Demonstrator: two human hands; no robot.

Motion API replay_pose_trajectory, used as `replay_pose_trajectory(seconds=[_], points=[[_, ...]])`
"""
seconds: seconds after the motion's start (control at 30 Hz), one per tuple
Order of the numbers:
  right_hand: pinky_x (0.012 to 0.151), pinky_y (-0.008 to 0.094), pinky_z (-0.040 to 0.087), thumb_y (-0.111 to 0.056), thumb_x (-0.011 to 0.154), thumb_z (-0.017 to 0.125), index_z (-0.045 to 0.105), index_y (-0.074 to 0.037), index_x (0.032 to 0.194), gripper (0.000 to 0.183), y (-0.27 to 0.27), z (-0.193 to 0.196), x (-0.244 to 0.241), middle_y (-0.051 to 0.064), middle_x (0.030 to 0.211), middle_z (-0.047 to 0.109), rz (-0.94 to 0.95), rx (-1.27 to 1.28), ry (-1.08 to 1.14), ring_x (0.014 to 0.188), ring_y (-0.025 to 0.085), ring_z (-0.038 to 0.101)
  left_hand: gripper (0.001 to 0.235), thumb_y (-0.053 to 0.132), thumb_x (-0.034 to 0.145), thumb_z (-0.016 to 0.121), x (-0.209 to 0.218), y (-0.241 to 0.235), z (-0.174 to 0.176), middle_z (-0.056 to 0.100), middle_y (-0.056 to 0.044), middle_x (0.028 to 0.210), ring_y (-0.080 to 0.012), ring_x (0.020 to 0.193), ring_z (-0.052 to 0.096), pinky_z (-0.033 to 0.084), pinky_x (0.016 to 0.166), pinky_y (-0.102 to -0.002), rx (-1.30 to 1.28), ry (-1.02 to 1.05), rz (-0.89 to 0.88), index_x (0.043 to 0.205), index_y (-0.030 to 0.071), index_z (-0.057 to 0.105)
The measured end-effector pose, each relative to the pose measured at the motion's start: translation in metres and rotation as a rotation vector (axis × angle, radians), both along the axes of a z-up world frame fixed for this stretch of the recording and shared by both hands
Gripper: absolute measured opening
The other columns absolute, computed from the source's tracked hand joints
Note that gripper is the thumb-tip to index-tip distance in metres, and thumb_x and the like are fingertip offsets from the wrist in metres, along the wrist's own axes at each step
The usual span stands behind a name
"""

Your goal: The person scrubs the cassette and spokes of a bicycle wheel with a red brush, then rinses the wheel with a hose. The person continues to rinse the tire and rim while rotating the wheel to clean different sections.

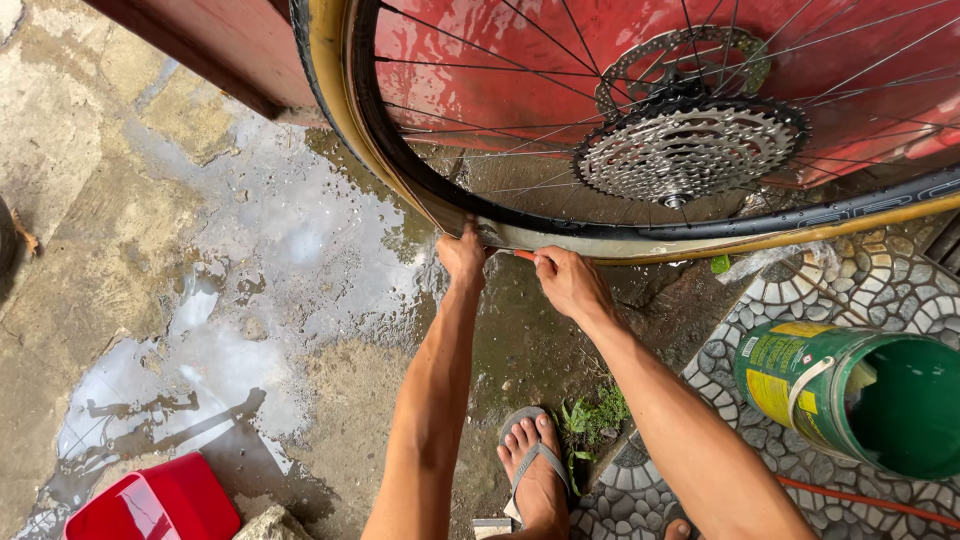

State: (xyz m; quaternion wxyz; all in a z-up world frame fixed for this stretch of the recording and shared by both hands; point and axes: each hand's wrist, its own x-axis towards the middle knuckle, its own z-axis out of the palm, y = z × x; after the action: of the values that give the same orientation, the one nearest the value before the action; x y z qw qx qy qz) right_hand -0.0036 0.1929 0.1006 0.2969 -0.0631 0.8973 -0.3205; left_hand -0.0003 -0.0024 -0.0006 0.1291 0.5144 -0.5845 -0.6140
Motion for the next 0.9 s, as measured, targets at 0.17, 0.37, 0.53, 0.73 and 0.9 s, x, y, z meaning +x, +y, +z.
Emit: replay_pose_trajectory(seconds=[0.17, 0.37, 0.53, 0.73, 0.9], points=[[0.047, 0.035, 0.044, -0.037, 0.102, 0.053, 0.069, -0.02, 0.125, 0.033, 0.001, -0.002, -0.003, -0.001, 0.064, 0.066, -0.036, -0.114, 0.013, 0.05, 0.013, 0.057, 0.012, 0.004, 0.093, 0.064, 0.004, -0.012, -0.008, 0.071, -0.016, 0.089, -0.0247, 0.071, 0.07, 0.064, 0.064, -0.039, 0.258, 0.185, -0.066, 0.097, -0.007, 0.065], [0.048, 0.039, 0.043, -0.041, 0.103, 0.052, 0.069, -0.023, 0.125, 0.033, -0.002, 0.006, -0.004, 0.002, 0.065, 0.065, -0.022, -0.074, 0.022, 0.052, 0.016, 0.057, 0.009, -0.004, 0.09, 0.057, 0.006, -0.021, -0.032, 0.068, -0.016, 0.091, -0.0279, 0.077, 0.07, 0.065, 0.069, -0.042, 0.377, 0.302, -0.063, 0.099, -0.006, 0.06], [0.048, 0.039, 0.041, -0.041, 0.102, 0.052, 0.068, -0.023, 0.125, 0.033, -0.002, 0.013, -0.005, 0.004, 0.064, 0.064, -0.021, -0.072, 0.028, 0.052, 0.018, 0.057, 0.011, -0.003, 0.091, 0.056, 0.011, -0.025, -0.014, 0.068, -0.019, 0.092, -0.0314, 0.079, 0.071, 0.064, 0.074, -0.048, 0.492, 0.429, -0.128, 0.098, -0.011, 0.059], [0.056, 0.04, 0.047, -0.04, 0.104, 0.05, 0.065, -0.017, 0.126, 0.036, 0.003, 0.005, -0.007, 0.005, 0.07, 0.067, 0.02, -0.106, 0.039, 0.06, 0.019, 0.063, 0.043, 0.04, 0.102, 0.053, 0.014, -0.017, 0.045, 0.067, -0.016, 0.091, -0.0277, 0.083, 0.069, 0.06, 0.073, -0.046, 0.522, 0.174, -0.091, 0.111, -0.001, 0.061], [0.065, 0.04, 0.054, -0.027, 0.105, 0.036, 0.048, -0.006, 0.125, 0.031, -0.001, -0.004, -0.008, 0.007, 0.094, 0.07, 0.161, -0.126, -0.05, 0.075, 0.018, 0.067, 0.041, 0.033, 0.098, 0.066, 0.006, -0.015, 0.058, 0.071, -0.021, 0.087, -0.0325, 0.074, 0.072, 0.067, 0.064, -0.047, 0.379, 0.053, -0.119, 0.098, -0.008, 0.065]])
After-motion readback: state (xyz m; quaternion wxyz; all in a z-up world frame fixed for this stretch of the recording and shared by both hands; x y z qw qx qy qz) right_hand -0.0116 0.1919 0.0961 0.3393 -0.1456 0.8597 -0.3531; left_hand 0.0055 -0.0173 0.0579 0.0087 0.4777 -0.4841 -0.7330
